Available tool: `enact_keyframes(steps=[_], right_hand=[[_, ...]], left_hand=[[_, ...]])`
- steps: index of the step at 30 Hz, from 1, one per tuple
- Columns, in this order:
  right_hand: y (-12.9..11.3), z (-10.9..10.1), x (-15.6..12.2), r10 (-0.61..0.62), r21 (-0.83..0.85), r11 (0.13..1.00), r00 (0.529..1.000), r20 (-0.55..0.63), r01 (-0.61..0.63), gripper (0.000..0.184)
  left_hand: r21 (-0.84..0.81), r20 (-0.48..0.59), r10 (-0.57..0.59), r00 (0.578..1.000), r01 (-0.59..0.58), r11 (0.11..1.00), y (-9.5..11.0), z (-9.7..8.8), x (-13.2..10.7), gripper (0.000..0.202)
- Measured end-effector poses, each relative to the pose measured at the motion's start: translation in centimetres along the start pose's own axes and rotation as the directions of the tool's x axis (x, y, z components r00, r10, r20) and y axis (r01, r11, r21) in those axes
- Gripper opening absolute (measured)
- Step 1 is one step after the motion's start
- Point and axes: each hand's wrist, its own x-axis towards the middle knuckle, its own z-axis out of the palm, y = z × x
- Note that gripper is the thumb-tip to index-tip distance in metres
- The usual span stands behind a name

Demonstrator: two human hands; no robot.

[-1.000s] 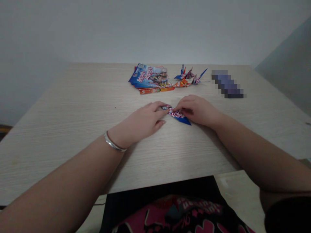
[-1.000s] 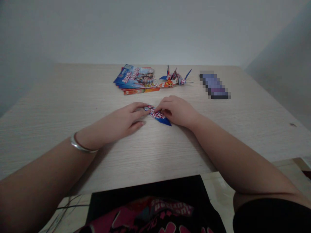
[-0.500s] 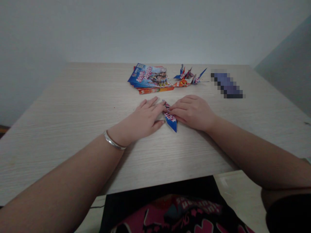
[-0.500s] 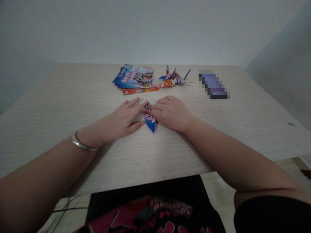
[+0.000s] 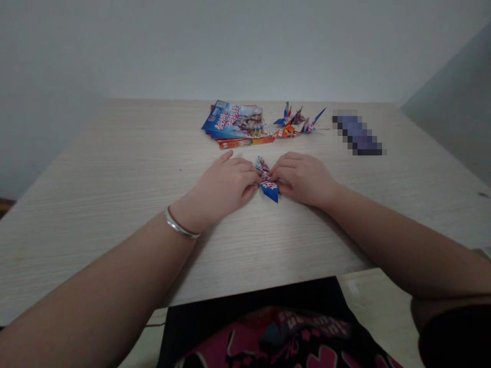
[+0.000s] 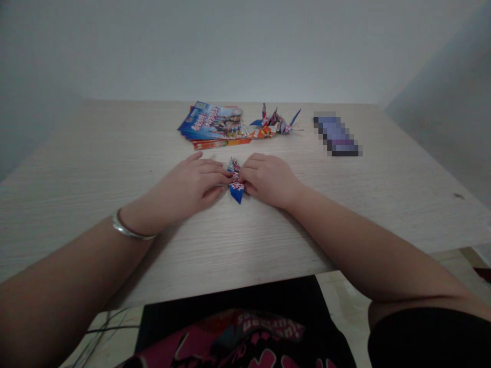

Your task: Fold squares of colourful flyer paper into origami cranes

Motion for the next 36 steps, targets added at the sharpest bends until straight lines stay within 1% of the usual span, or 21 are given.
enact_keyframes(steps=[3, 7, 11, 15, 16, 18, 20, 23, 25, 27, 29, 31, 33, 36], right_hand=[[0.1, 0.1, 0.3, 0.048, 0.063, 0.997, 0.999, -0.002, -0.048, 0.014], [-0.3, 0.3, 0.3, 0.093, 0.093, 0.991, 0.996, 0.003, -0.093, 0.014], [-0.4, 0.5, 0.0, 0.104, 0.154, 0.983, 0.994, -0.027, -0.099, 0.011], [-0.3, 0.6, -0.1, 0.148, 0.179, 0.974, 0.989, -0.029, -0.141, 0.018], [-0.3, 0.6, 0.0, 0.174, 0.184, 0.969, 0.984, -0.026, -0.167, 0.019], [-0.4, 0.7, 0.1, 0.235, 0.229, 0.948, 0.971, -0.035, -0.221, 0.014], [-0.4, 0.8, 0.2, 0.284, 0.294, 0.921, 0.957, -0.054, -0.257, 0.010], [-0.4, 1.0, 0.5, 0.310, 0.332, 0.903, 0.948, -0.068, -0.272, 0.009], [-0.4, 1.2, 0.6, 0.337, 0.355, 0.887, 0.940, -0.055, -0.297, 0.008], [-0.4, 1.2, 0.8, 0.381, 0.398, 0.852, 0.924, -0.028, -0.340, 0.005], [-0.5, 1.3, 0.9, 0.413, 0.434, 0.821, 0.911, -0.005, -0.370, 0.003], [-0.5, 1.2, 0.9, 0.414, 0.453, 0.812, 0.910, -0.002, -0.368, 0.004], [-0.2, 1.2, 0.7, 0.383, 0.457, 0.822, 0.924, -0.004, -0.339, 0.006], [0.5, 1.4, 0.4, 0.270, 0.457, 0.858, 0.963, -0.015, -0.233, 0.013]], left_hand=[[-0.004, -0.010, -0.020, 1.000, 0.020, 1.000, 0.2, 0.1, 0.1, 0.026], [-0.007, -0.025, -0.030, 0.999, 0.029, 1.000, 0.3, 0.2, 0.3, 0.022], [-0.017, -0.028, -0.034, 0.999, 0.033, 0.999, 0.2, 0.4, 0.3, 0.021], [-0.102, -0.042, -0.075, 0.996, 0.070, 0.992, 0.0, 0.5, 0.4, 0.016], [-0.130, -0.048, -0.081, 0.996, 0.074, 0.989, 0.0, 0.5, 0.4, 0.017], [-0.174, -0.066, -0.089, 0.994, 0.077, 0.982, -0.1, 0.6, 0.5, 0.021], [-0.211, -0.081, -0.122, 0.989, 0.102, 0.972, -0.1, 0.8, 0.5, 0.023], [-0.263, -0.101, -0.210, 0.972, 0.178, 0.948, -0.1, 1.1, 0.6, 0.022], [-0.291, -0.123, -0.254, 0.959, 0.210, 0.933, -0.1, 1.4, 0.7, 0.022], [-0.320, -0.141, -0.283, 0.949, 0.226, 0.920, -0.2, 1.6, 0.7, 0.022], [-0.346, -0.141, -0.300, 0.943, 0.237, 0.908, -0.2, 1.7, 0.7, 0.021], [-0.353, -0.133, -0.299, 0.945, 0.236, 0.905, -0.3, 1.7, 0.8, 0.021], [-0.347, -0.124, -0.288, 0.949, 0.231, 0.909, -0.3, 1.7, 0.8, 0.022], [-0.312, -0.115, -0.271, 0.956, 0.224, 0.923, -0.4, 1.6, 0.8, 0.022]])
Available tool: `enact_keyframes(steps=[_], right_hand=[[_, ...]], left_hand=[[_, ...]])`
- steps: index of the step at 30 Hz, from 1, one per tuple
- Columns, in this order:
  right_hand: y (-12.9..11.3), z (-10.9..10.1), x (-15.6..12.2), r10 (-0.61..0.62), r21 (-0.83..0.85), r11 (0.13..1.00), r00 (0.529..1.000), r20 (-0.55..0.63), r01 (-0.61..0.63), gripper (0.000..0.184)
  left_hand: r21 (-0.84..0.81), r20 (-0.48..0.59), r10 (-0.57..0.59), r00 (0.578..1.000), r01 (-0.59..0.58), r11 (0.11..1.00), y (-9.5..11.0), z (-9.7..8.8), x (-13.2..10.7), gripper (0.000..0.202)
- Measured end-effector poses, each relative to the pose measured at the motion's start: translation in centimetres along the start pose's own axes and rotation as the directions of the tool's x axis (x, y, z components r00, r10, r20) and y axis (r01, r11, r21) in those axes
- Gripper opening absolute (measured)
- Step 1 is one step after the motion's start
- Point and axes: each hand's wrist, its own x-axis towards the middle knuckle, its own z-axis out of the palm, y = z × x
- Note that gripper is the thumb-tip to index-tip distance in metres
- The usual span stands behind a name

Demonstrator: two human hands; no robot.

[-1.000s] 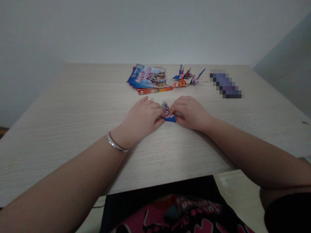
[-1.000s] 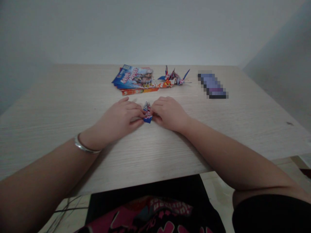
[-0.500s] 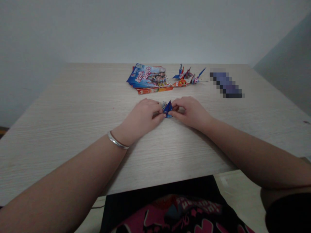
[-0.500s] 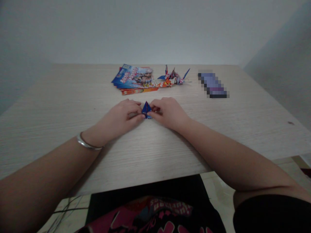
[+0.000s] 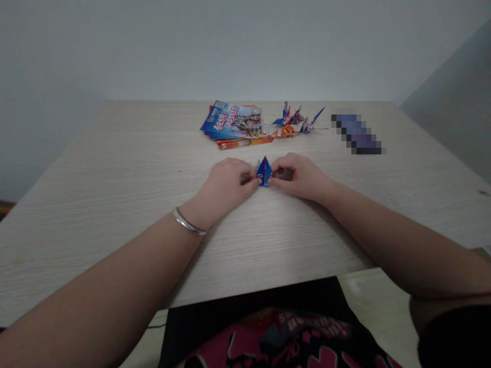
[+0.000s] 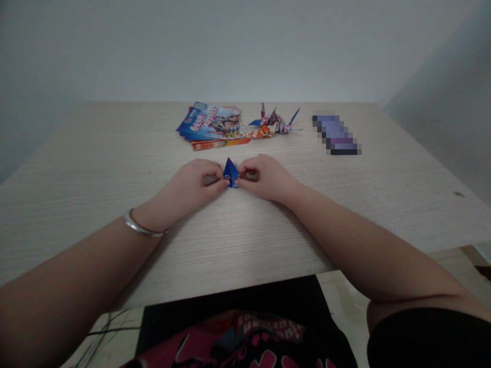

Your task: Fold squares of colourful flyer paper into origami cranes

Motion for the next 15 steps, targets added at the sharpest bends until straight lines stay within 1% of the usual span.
enact_keyframes(steps=[2, 4, 6, 11, 13, 15], right_hand=[[0.6, 0.0, 0.0, -0.089, 0.013, 0.996, 0.996, 0.025, 0.089, 0.014], [0.9, 0.1, 0.1, -0.131, 0.019, 0.991, 0.991, 0.036, 0.131, 0.015], [0.9, 0.3, 0.2, -0.108, -0.014, 0.994, 0.993, 0.043, 0.109, 0.015], [-0.2, 0.6, 0.3, 0.005, -0.233, 0.973, 0.998, 0.065, 0.010, 0.015], [-0.6, 0.5, 0.3, 0.006, -0.265, 0.964, 0.997, 0.071, 0.013, 0.017], [-0.7, 0.5, 0.4, -0.003, -0.260, 0.965, 0.997, 0.075, 0.023, 0.019]], left_hand=[[0.024, 0.013, 0.004, 1.000, -0.004, 1.000, 0.0, 0.0, 0.0, 0.022], [0.038, 0.024, 0.000, 1.000, 0.000, 0.999, 0.1, 0.0, 0.0, 0.021], [0.043, 0.031, -0.001, 1.000, 0.000, 0.999, 0.1, 0.0, 0.0, 0.020], [0.035, 0.027, 0.024, 0.999, -0.025, 0.999, -0.2, 0.2, 0.1, 0.017], [0.016, 0.015, 0.039, 0.999, -0.039, 0.999, -0.2, 0.2, 0.1, 0.016], [0.009, 0.003, 0.049, 0.999, -0.049, 0.999, -0.2, 0.3, 0.1, 0.015]])
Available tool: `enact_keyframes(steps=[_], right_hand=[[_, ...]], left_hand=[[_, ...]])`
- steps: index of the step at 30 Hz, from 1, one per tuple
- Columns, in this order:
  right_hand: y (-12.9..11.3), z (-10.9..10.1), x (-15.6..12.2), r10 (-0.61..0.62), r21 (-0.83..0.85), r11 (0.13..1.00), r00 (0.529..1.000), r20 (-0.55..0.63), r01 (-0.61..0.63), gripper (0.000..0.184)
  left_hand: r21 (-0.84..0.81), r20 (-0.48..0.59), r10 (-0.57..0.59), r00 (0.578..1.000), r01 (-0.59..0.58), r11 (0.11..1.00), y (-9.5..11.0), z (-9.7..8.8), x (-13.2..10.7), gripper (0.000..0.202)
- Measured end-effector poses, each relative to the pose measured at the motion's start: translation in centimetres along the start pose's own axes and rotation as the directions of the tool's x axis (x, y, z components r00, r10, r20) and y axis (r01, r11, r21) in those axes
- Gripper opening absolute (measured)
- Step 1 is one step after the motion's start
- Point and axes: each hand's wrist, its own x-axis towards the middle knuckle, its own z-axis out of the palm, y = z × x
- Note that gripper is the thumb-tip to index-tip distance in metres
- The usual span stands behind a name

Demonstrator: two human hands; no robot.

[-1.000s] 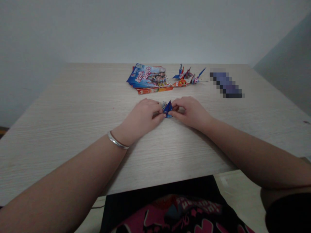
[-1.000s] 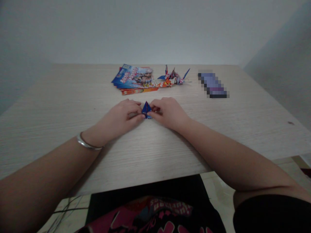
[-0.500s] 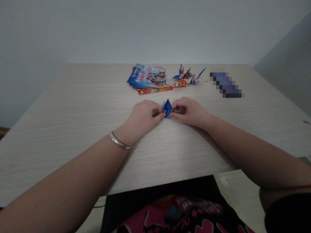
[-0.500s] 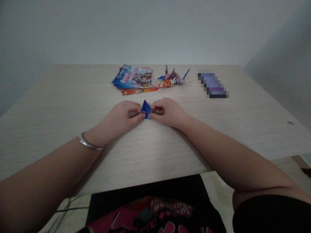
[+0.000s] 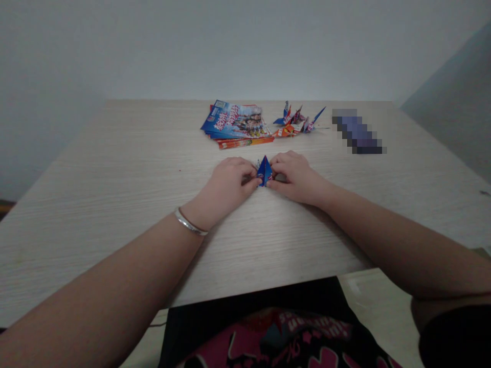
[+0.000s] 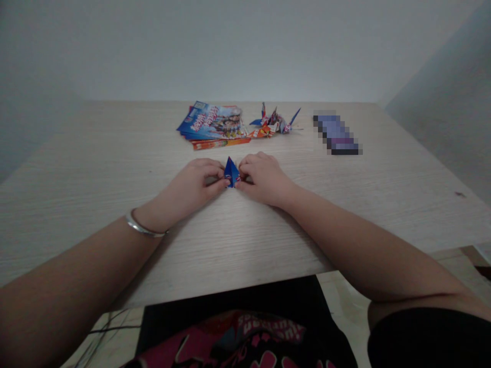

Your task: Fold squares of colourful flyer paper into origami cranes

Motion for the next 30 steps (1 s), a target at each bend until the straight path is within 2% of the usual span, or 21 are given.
enact_keyframes(steps=[3, 6, 10, 13, 14, 16, 18, 24, 30], right_hand=[[0.1, 0.0, 0.2, 0.076, 0.039, 0.996, 0.996, -0.040, -0.075, 0.022], [0.0, 0.2, 0.4, 0.175, 0.074, 0.983, 0.981, -0.086, -0.169, 0.017], [-0.1, 0.5, 0.5, 0.202, 0.059, 0.979, 0.975, -0.087, -0.197, 0.018], [-0.1, 0.5, 0.5, 0.199, 0.043, 0.980, 0.976, -0.093, -0.196, 0.018], [0.0, 0.5, 0.6, 0.200, 0.041, 0.979, 0.976, -0.088, -0.197, 0.018], [0.0, 0.5, 0.6, 0.212, 0.048, 0.977, 0.975, -0.073, -0.208, 0.016], [0.0, 0.5, 0.7, 0.226, 0.054, 0.973, 0.972, -0.063, -0.222, 0.015], [-0.1, 0.4, 0.9, 0.250, 0.052, 0.967, 0.968, -0.038, -0.248, 0.017], [0.1, 0.3, 1.1, 0.259, 0.099, 0.962, 0.966, -0.022, -0.256, 0.017]], left_hand=[[-0.010, -0.005, -0.033, 0.999, 0.033, 0.999, 0.2, -0.1, -0.1, 0.016], [-0.066, -0.003, -0.126, 0.992, 0.126, 0.990, 0.6, -0.3, -0.1, 0.016], [-0.120, 0.013, -0.210, 0.978, 0.210, 0.970, 1.2, -0.6, -0.1, 0.014], [-0.157, -0.018, -0.261, 0.965, 0.255, 0.954, 1.5, -0.6, -0.2, 0.008], [-0.186, -0.031, -0.272, 0.962, 0.262, 0.947, 1.6, -0.6, -0.3, 0.014], [-0.244, -0.047, -0.274, 0.961, 0.255, 0.936, 1.7, -0.6, -0.4, 0.030], [-0.260, -0.041, -0.251, 0.967, 0.232, 0.937, 1.7, -0.6, -0.5, 0.039], [-0.193, -0.016, -0.202, 0.979, 0.195, 0.962, 1.6, -0.8, -0.5, 0.023], [-0.155, -0.032, -0.197, 0.980, 0.189, 0.970, 1.7, -0.8, -0.6, 0.023]])
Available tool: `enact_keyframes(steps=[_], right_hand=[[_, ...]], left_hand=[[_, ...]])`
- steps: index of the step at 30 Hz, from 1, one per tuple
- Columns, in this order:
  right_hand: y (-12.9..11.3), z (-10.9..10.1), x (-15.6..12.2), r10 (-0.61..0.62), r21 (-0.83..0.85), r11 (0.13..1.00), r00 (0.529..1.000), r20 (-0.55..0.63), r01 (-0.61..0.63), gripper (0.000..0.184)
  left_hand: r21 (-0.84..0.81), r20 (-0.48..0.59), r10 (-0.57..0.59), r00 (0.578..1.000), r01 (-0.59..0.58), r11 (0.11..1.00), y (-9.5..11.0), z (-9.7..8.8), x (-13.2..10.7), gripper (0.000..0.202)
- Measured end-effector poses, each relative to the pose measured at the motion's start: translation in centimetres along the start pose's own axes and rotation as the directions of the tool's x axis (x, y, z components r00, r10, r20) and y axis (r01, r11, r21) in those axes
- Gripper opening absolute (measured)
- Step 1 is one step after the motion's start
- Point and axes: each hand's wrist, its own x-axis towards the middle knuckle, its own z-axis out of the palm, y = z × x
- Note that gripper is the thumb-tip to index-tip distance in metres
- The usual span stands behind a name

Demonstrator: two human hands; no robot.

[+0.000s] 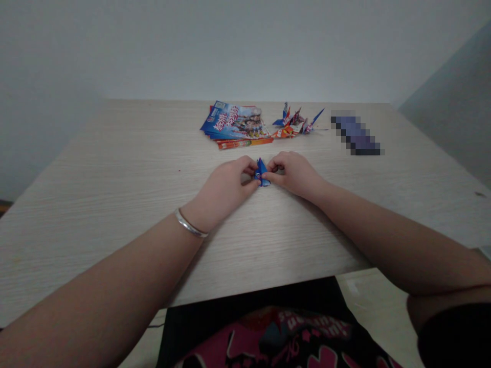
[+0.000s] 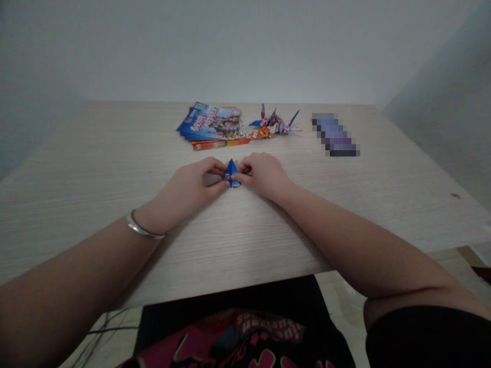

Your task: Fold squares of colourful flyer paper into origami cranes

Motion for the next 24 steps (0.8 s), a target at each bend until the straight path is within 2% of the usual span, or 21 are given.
enact_keyframes(steps=[7, 10, 12, 15, 24], right_hand=[[0.1, 0.0, 0.2, 0.001, 0.004, 1.000, 1.000, 0.003, -0.001, 0.017], [0.0, 0.0, 0.2, 0.004, 0.016, 1.000, 1.000, -0.003, -0.004, 0.018], [-0.1, 0.1, 0.2, 0.004, 0.008, 1.000, 1.000, -0.011, -0.004, 0.019], [-0.2, 0.2, 0.1, 0.002, -0.018, 1.000, 1.000, -0.018, -0.002, 0.021], [0.4, 0.3, 0.1, -0.026, -0.014, 1.000, 1.000, -0.017, 0.025, 0.020]], left_hand=[[0.171, 0.063, 0.081, 0.995, -0.091, 0.981, -0.3, -0.2, -0.1, 0.021], [0.270, 0.032, 0.170, 0.985, -0.173, 0.947, -0.5, -0.2, -0.2, 0.020], [0.331, -0.006, 0.201, 0.980, -0.187, 0.925, -0.8, -0.1, -0.3, 0.019], [0.348, -0.027, 0.194, 0.981, -0.172, 0.922, -1.1, 0.0, -0.4, 0.022], [0.338, 0.042, 0.156, 0.987, -0.161, 0.927, -0.8, 0.0, 0.0, 0.030]])
